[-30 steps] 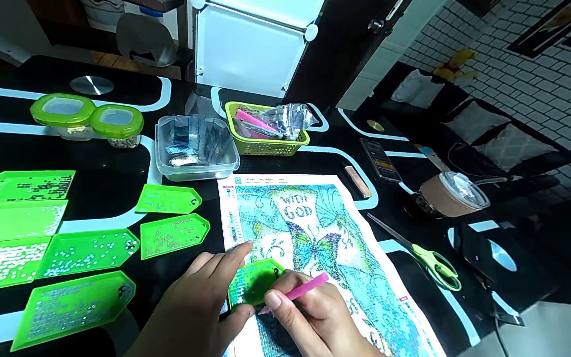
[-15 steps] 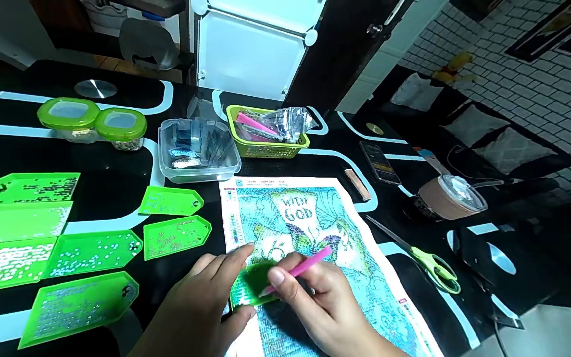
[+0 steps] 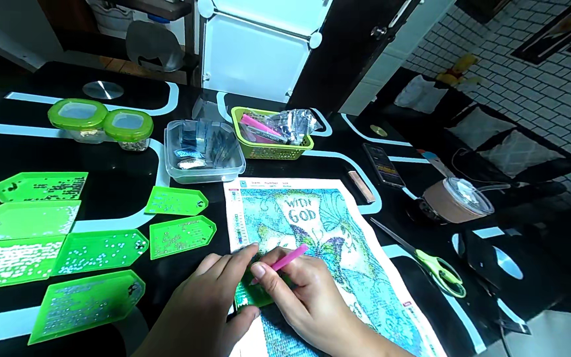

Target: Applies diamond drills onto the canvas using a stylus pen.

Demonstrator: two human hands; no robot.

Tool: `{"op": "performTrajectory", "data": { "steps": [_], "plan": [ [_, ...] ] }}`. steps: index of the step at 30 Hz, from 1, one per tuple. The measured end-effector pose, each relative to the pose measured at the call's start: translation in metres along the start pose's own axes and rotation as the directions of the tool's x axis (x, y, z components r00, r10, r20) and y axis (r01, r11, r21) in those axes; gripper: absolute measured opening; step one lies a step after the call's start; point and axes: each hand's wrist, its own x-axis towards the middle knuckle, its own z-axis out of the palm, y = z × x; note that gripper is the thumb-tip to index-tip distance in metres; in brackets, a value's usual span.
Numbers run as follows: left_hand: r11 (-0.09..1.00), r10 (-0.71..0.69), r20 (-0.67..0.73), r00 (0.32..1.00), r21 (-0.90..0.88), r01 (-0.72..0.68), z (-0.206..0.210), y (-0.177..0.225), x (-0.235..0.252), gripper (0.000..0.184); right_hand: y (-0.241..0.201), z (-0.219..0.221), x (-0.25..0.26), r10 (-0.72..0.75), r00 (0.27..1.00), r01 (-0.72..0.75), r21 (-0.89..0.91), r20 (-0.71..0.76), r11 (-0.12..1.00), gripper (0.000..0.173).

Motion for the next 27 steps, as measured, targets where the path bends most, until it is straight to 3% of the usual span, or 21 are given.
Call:
{"op": "performTrajectory", "data": {
  "steps": [6, 14, 27],
  "plan": [
    [1.000, -0.007, 0.008, 1.000, 0.006, 0.007, 0.000, 0.000, 0.000, 0.066, 0.000, -0.002, 0.000, -0.005, 1.000, 0.007, 0.082, -0.027, 0.997, 0.029],
    [1.000, 0.001, 0.024, 1.000, -0.017, -0.001, 0.000, -0.001, 0.000, 0.065, -0.003, -0.007, -0.020, 0.133, 0.989, -0.092, 0.411, -0.071, 0.907, 0.024],
    [1.000, -0.002, 0.017, 1.000, -0.006, 0.002, 0.003, -0.003, -0.001, 0.064, 0.005, -0.001, -0.040, 0.023, 0.998, -0.006, 0.254, -0.063, 0.967, 0.027]
  ]
}}
